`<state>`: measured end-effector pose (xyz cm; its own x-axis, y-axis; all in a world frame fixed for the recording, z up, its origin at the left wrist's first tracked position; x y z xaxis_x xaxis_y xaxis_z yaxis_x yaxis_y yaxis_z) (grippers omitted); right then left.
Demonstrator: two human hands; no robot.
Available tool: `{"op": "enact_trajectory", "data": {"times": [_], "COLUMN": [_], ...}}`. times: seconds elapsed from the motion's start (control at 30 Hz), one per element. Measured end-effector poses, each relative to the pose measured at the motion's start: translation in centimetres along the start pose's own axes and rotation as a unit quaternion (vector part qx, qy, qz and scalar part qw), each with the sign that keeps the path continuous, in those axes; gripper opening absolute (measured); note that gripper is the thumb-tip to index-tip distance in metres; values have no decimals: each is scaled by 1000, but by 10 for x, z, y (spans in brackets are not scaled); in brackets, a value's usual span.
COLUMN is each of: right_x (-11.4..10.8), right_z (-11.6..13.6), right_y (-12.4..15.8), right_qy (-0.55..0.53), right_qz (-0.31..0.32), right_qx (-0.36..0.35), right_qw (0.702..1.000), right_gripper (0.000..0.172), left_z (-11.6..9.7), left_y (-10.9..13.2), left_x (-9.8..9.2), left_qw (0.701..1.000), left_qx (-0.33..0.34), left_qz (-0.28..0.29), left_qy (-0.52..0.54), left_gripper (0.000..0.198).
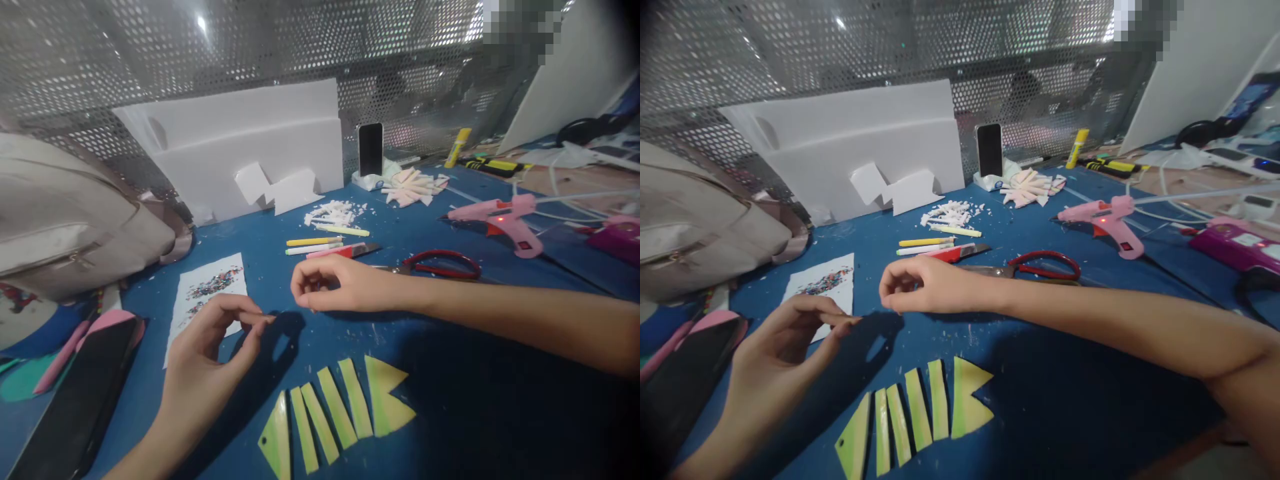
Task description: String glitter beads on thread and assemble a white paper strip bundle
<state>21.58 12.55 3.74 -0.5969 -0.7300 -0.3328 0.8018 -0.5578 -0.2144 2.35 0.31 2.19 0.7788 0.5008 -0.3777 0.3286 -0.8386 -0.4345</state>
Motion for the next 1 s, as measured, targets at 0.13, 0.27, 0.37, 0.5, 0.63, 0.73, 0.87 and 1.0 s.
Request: {"op": "enact_trajectory", "data": {"times": [0.13,0.27,0.37,0.5,0.63,0.73,0.87,1.0], "right_x": [-3,1,2,2,2,4,8,13], "right_z": [-7,-7,-6,-8,-10,-11,-15,-24], "right_y": [-1,1,2,1,0,2,5,6], "right_qy": [5,11,15,5,-14,15,41,39], "right_qz": [10,17,7,-11,-30,-30,-25,-68], "right_qx": [8,14,5,-20,-19,-18,-4,29], "right_qw": [1000,1000,1000,1000,999,999,999,996], "right_gripper": [17,25,24,14,12,11,9,11], "left_z": [0,0,-3,-4,-2,-2,2,25], "left_y": [-5,-5,-3,-6,-4,1,-5,-40], "left_x": [2,6,8,11,14,16,10,-11], "left_qw": [999,998,997,997,996,995,987,951], "left_qx": [10,20,12,15,15,17,59,182], "left_qz": [33,59,66,72,78,85,127,144], "left_qy": [-8,-18,-26,-37,-41,-43,-81,-202], "left_gripper": [12,14,12,10,9,9,8,23]}}
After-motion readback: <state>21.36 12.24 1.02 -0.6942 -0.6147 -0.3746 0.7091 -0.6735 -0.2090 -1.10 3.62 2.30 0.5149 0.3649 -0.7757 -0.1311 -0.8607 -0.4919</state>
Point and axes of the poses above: each hand's wrist, its own y-axis away from the middle knuckle, its own x-axis out of the palm, z = x × y, the point moved 1 cm from there along -y, towards the middle knuckle, and after that the axes turned 11 degrees about -z, right-handed, at the moved point
